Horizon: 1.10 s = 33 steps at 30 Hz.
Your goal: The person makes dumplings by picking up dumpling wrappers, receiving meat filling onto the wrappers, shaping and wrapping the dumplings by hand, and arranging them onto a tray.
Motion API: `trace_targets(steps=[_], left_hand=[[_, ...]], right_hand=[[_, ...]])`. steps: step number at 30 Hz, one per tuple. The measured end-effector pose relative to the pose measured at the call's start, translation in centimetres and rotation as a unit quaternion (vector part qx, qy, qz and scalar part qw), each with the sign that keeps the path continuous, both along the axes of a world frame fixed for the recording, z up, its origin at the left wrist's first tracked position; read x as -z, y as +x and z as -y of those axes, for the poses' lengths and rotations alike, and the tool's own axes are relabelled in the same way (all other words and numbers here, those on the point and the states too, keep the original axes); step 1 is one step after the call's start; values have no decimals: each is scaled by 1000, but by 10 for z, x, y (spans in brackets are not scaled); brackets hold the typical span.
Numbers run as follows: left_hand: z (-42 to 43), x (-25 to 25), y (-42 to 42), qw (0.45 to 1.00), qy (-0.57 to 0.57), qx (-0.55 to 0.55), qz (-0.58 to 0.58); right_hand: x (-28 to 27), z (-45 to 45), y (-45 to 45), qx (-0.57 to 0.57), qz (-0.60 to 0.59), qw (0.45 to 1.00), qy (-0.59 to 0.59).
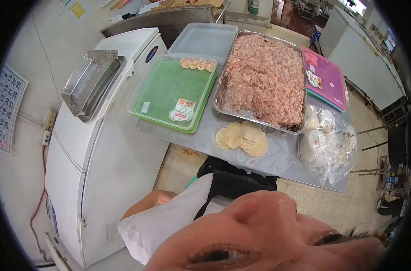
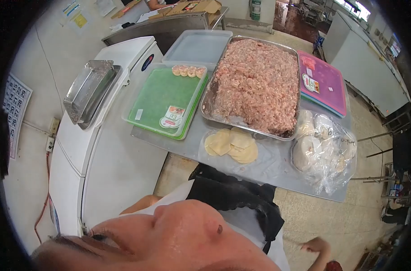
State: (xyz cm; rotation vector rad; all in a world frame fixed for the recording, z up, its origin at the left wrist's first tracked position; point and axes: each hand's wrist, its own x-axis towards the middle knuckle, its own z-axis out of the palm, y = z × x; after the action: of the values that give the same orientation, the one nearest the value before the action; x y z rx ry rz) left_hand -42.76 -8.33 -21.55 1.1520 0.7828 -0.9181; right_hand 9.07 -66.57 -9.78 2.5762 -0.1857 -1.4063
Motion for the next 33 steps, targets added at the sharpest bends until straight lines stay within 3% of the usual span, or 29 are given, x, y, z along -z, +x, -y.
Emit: trace_targets(steps=[1,3,5,8,11,15,17,19,20,21,22,23,24,25,26,27,28,29,30,31,32,33], left_hand=[[1,27,-5,985,129,112,-12],[-5,83,-8,894,349,272,-66],[-22,102,-2,841,460,262,-114],[-53,89,30,798,564,138,-162],[-60,91,47,763,620,125,-135],[-64,87,38,777,600,103,-160],[-65,85,25,768,614,65,-171],[-92,99,-13,715,690,33,-108],[-112,81,-20,700,702,-47,-119],[-133,59,-19,633,751,-121,-141],[-134,1,-3,489,844,-214,-56],[-136,-63,25,420,869,-261,-26],[-151,-94,37,336,893,-295,57],[-147,-141,65,312,881,-323,146],[-134,-184,99,285,861,-351,233],[-125,-207,127,252,865,-290,322],[-114,-222,153,215,858,-227,407],[-96,-231,184,243,820,-179,486],[-77,-234,216,267,774,-129,559],[-64,-227,244,315,733,-82,598],[-54,-231,270,408,669,-11,621],[-51,-221,292,436,631,30,640]], right_hand=[[45,26,-6,-40,11,999,-28],[143,64,-17,-115,39,991,-48],[212,72,-34,-176,53,981,-54],[256,74,-49,-193,88,976,-55],[237,57,-42,-134,145,980,-38],[193,67,-34,-128,109,982,-83],[192,100,-32,-93,180,977,-73],[179,129,-3,-60,259,962,-68],[164,148,21,-43,301,950,-70],[145,169,43,-25,341,937,-74],[120,177,60,-5,381,922,-77],[100,185,69,16,419,904,-79],[45,138,76,52,424,904,-6],[-34,60,73,90,424,899,66],[-61,20,79,48,507,849,144],[-77,-20,84,2,581,784,220],[-71,-39,104,-96,555,738,371],[-105,-117,83,-164,538,707,430],[-138,-191,56,-39,426,725,539],[-134,-230,57,-127,412,708,559],[-158,-280,37,-316,429,694,484],[-163,-313,29,-394,441,678,437]])
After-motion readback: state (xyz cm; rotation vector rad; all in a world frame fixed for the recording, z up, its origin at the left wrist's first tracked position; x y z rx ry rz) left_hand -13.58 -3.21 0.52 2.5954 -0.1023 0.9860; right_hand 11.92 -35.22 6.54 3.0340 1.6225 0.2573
